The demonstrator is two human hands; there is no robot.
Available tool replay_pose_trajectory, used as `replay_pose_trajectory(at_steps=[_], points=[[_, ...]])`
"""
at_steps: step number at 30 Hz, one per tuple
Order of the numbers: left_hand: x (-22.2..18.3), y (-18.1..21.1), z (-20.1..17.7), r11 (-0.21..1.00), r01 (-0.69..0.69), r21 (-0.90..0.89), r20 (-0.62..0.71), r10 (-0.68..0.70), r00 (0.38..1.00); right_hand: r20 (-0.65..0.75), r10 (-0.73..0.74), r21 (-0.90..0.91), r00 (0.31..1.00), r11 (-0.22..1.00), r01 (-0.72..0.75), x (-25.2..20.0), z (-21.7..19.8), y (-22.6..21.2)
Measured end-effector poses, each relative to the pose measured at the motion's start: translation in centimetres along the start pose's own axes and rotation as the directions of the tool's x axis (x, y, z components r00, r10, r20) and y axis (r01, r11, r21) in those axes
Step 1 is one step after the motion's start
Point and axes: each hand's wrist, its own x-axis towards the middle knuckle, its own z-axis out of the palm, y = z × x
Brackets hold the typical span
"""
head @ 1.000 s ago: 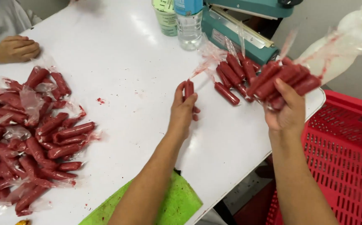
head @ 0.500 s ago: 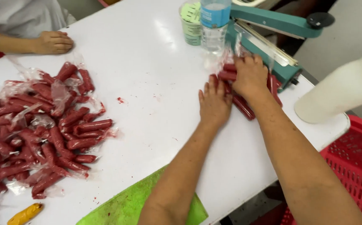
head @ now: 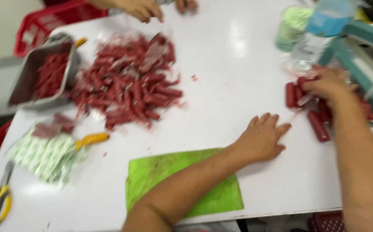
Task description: The person repeatedly picks up small red sausages, places them into clear plastic bags, and ties the bags closed by hand. The person then places the tied bags onto a pile on the table. Another person is visible in the background performing a similar task.
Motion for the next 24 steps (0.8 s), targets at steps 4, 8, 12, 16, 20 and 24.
replay_pose_trajectory(at_steps=[4, 8, 12, 16, 20, 24], points=[[-14.0, -2.2, -3.0, 0.976, -0.193, 0.1, -0.179, 0.208, 0.962, -0.391, -0.213, 0.441, 0.895, 0.81, 0.386, -3.3, 0.0, 0.9], [-23.7, -4.9, -7.4, 0.965, 0.255, 0.061, 0.031, -0.258, 0.966, -0.551, -0.433, 0.393, 0.714, 0.619, 0.68, -15.0, 1.9, -4.0], [-28.2, -10.9, -3.3, 0.957, 0.2, 0.21, -0.24, -0.148, 0.96, -0.49, -0.71, 0.252, 0.505, 0.44, 0.862, -25.1, 9.8, -9.7], [-29.5, -11.7, -3.5, 0.959, 0.17, 0.225, -0.107, -0.149, 0.983, -0.191, -0.934, -0.41, 0.301, 0.354, 0.84, -29.6, 16.1, -12.1], [-29.6, -11.6, -4.4, 0.971, 0.157, 0.179, -0.012, -0.158, 0.987, -0.165, -0.928, -0.402, 0.334, 0.372, 0.836, -30.7, 17.0, -12.6], [-31.4, -13.9, -4.5, 0.973, 0.159, 0.169, -0.054, -0.152, 0.987, -0.136, -0.934, -0.4, 0.331, 0.358, 0.844, -31.6, 17.2, -15.3]])
